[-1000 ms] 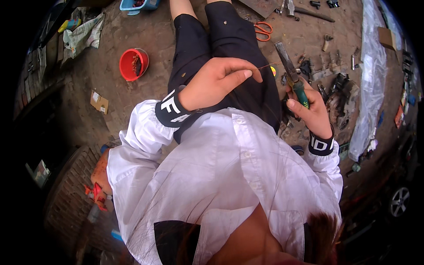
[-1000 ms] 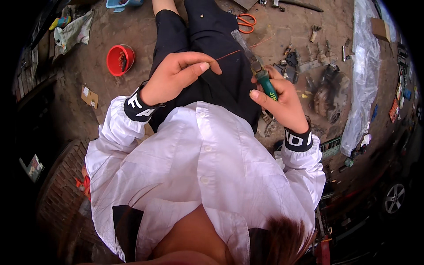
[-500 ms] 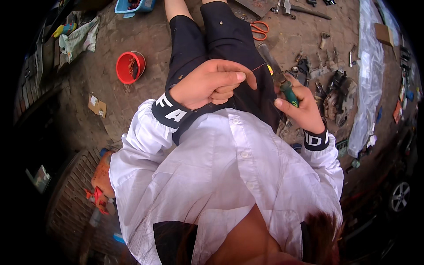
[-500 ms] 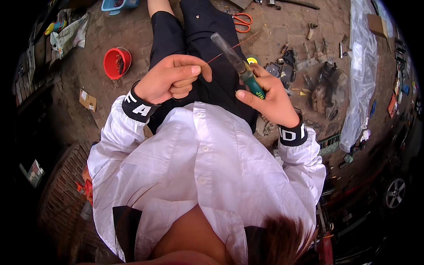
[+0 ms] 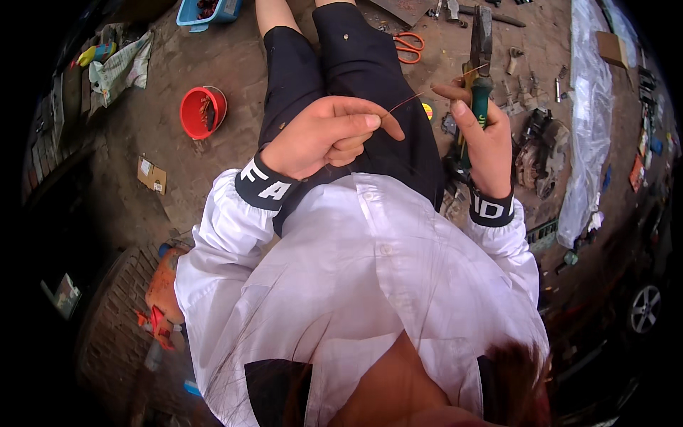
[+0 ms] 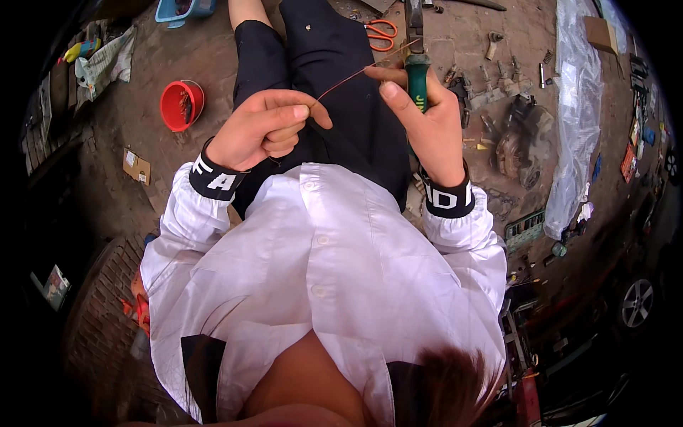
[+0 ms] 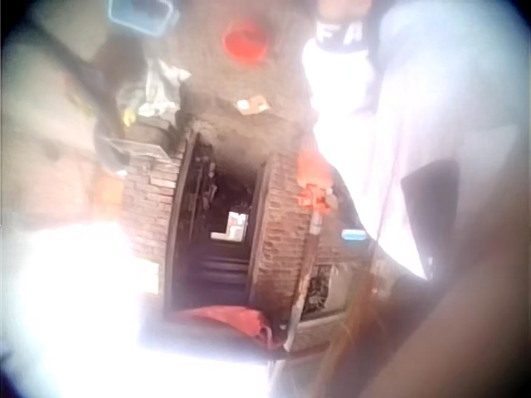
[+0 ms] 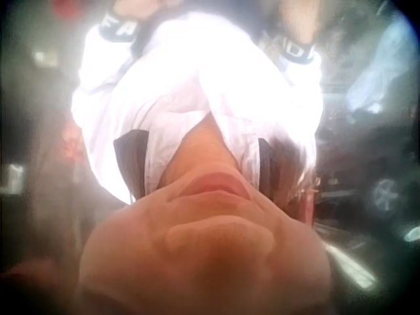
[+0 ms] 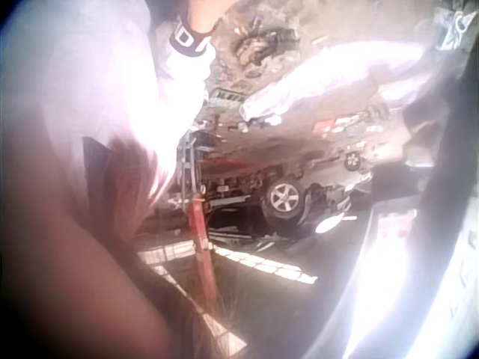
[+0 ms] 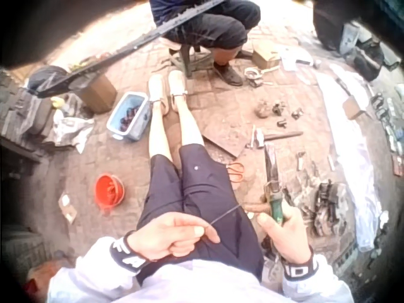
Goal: The person sits on the floor and uses pliers to strip and twist wires connected to a small electronic component. They repeatedly adjust the wire ends and inspect the component throughout the clip.
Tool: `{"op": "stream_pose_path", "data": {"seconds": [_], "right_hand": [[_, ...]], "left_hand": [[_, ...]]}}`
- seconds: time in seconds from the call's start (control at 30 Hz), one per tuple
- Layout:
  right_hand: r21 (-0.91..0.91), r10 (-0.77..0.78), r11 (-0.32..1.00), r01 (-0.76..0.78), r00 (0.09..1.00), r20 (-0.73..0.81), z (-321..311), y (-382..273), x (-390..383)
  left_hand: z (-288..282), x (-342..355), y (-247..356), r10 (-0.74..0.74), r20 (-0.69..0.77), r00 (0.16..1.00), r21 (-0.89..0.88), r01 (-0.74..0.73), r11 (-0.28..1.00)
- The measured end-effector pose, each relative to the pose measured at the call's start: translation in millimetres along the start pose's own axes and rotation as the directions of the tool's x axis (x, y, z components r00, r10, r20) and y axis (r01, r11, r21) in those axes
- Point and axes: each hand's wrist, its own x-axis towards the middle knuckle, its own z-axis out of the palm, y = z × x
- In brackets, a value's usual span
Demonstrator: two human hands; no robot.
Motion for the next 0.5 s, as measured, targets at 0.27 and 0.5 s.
{"op": "stream_pose_path", "data": {"seconds": [0.27, 0.5], "right_hand": [[0.327, 0.02, 0.945, 0.028, 0.99, -0.143, 24.5, -11.8, 5.6], [0.169, -0.039, 0.982, 0.08, 0.971, -0.235, 36.5, 1.4, -1.0]], "left_hand": [[12.2, 1.7, -1.0, 0.164, 0.019, 0.986, 0.451, -0.155, 0.879], [31.4, 20.9, -8.6, 0.233, -0.096, 0.968, 0.232, -0.206, 0.951]]}}
